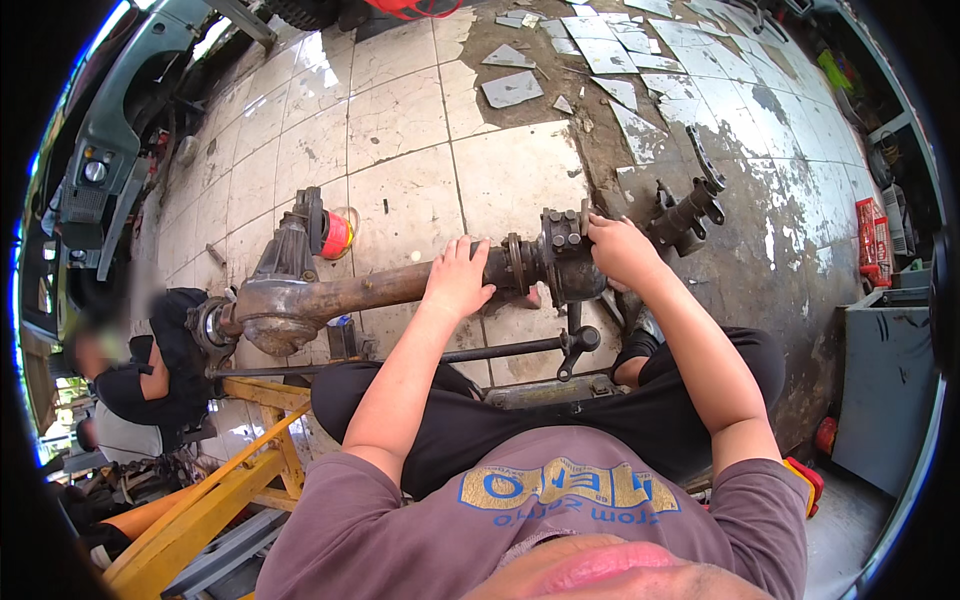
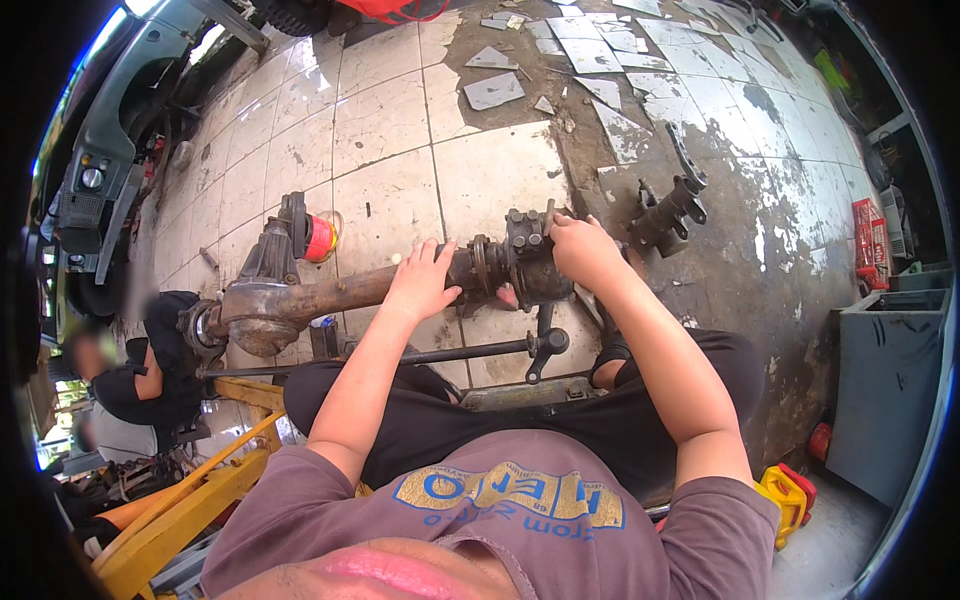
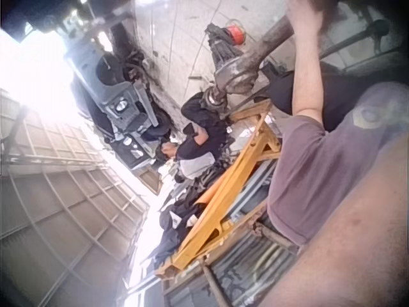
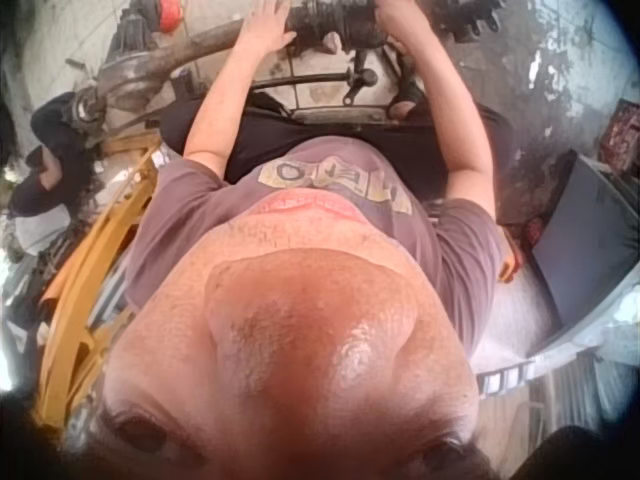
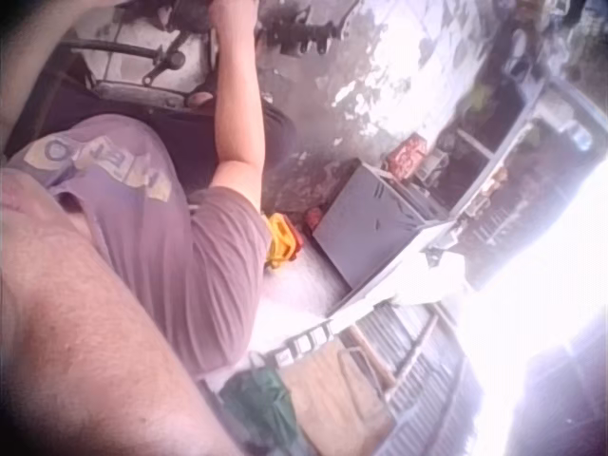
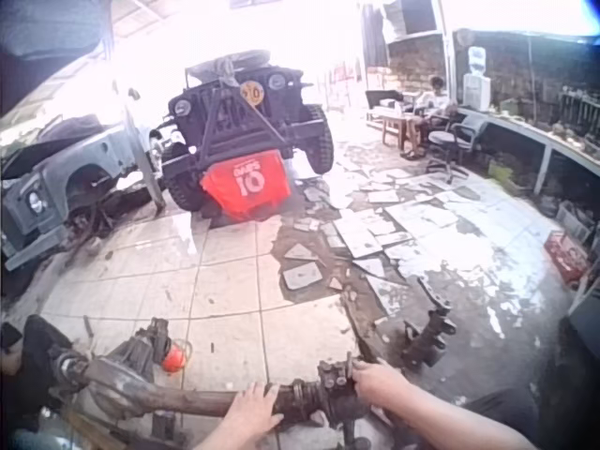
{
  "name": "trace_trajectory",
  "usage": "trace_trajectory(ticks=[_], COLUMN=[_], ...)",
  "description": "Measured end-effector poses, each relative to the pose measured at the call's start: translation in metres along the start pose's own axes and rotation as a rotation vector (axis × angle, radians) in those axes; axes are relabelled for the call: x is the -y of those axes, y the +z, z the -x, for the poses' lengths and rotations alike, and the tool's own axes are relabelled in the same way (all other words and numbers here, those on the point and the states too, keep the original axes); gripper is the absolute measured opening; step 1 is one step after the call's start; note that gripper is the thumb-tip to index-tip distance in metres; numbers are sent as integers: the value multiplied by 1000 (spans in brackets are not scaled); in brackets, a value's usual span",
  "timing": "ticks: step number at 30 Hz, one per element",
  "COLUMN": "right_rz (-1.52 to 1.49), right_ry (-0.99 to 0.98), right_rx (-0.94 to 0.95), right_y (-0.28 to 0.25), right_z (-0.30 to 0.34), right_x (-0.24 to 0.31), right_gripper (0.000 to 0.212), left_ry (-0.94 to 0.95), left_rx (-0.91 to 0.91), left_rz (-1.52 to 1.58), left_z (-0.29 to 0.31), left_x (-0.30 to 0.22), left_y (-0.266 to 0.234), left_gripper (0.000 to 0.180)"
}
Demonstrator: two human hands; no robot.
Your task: The person sits on the floor and uses both hands to rotate and inspect a vehicle axle assembly mounted on a yellow stand. They repeatedly turn the central joint and check the movement of the shaft and attached components.
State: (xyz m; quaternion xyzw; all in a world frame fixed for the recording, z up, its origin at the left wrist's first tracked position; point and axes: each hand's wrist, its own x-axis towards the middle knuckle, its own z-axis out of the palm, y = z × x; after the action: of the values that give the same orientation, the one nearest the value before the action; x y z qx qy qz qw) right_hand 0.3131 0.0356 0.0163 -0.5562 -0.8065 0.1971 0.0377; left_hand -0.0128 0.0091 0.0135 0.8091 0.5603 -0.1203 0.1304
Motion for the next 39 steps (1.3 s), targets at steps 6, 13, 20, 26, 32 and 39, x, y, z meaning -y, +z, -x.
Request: trace_trajectory(ticks=[6, 13, 20, 26, 32, 39], right_rz=[50, 13, -51, 51, -141, -35], right_ry=[44, 8, -32, 34, -54, 5], right_rx=[-4, 25, -83, 50, -137, -170], right_y=[4, -8, -9, -39, -35, -15], right_z=[0, 1, -5, 2, 14, 6], right_x=[5, 4, -5, 22, 23, 18], right_gripper=[37, 39, 28, 27, 30, 20], left_ry=[2, -9, -11, -22, -24, -27], left_rx=[0, 21, 3, 14, 39, -4], left_rz=[5, 23, 29, 31, 12, 14], left_z=[0, 2, 2, 2, 1, 1], left_x=[0, 0, 1, 2, -1, 1], left_y=[3, -2, 0, 2, -2, 3], left_gripper=[92, 91, 91, 92, 94, 92])
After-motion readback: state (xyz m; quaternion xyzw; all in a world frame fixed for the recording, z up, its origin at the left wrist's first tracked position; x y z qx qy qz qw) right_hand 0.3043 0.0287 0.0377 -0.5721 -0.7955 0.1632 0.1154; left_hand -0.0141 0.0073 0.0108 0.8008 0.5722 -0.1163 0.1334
